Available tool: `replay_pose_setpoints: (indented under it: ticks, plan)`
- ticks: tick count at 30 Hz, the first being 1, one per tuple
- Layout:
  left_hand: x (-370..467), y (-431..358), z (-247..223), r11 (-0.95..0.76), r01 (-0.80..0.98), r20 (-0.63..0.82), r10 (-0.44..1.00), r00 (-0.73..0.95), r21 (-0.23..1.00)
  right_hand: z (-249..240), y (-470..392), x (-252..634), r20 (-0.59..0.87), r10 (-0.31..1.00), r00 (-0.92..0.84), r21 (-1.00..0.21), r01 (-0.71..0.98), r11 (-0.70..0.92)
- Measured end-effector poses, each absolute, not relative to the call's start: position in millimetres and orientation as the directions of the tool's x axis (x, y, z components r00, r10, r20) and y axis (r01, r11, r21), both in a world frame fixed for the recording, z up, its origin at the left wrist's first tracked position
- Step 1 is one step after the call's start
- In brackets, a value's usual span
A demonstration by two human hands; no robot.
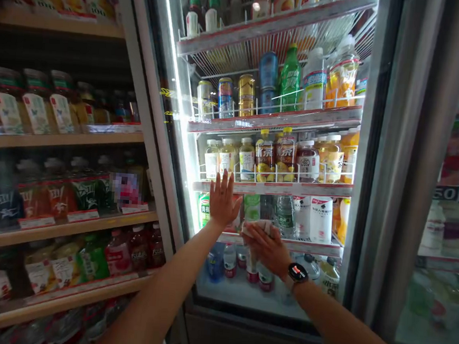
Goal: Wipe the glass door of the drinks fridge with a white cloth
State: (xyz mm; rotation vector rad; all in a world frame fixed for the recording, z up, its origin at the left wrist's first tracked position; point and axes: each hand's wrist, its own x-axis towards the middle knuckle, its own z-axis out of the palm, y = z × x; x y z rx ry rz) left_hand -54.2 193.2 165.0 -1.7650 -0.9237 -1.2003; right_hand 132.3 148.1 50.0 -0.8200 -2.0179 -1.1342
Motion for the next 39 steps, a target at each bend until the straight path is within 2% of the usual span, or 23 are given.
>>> replay_pose_setpoints:
  ticks: [7, 10, 13, 17, 22, 29, 39]
  plan:
    - [-53, 193, 164, -0.434, 0.881, 0.948, 0.153, 0.280, -0.190, 219, 159, 134, 0.948, 0.150, -0.279, 0.224, 0.925, 0.307]
    - [-54, 192, 164, -0.426, 0.885, 0.947, 0.159, 0.280, -0.190, 250, 164, 128, 0.973, 0.111, -0.201, 0.162, 0.943, 0.290]
    - [-54, 191, 164, -0.419, 0.885, 0.945, 0.151, 0.289, -0.203, 229, 168, 124, 0.960, 0.113, -0.257, 0.215, 0.932, 0.290]
    - [-55, 193, 164, -0.429, 0.878, 0.943, 0.143, 0.301, -0.215, 163, 165, 123, 0.923, 0.140, -0.357, 0.303, 0.903, 0.303]
    - [-60, 194, 163, -0.445, 0.863, 0.921, 0.175, 0.347, -0.241, 102, 156, 124, 0.933, 0.202, -0.299, 0.233, 0.927, 0.296]
    - [-67, 186, 166, -0.492, 0.829, 0.897, 0.189, 0.400, -0.266, 79, 153, 129, 0.915, 0.240, -0.325, 0.245, 0.918, 0.312]
    - [-60, 194, 160, -0.418, 0.866, 0.926, 0.129, 0.355, -0.274, 24, 141, 136, 0.885, 0.285, -0.367, 0.253, 0.895, 0.367]
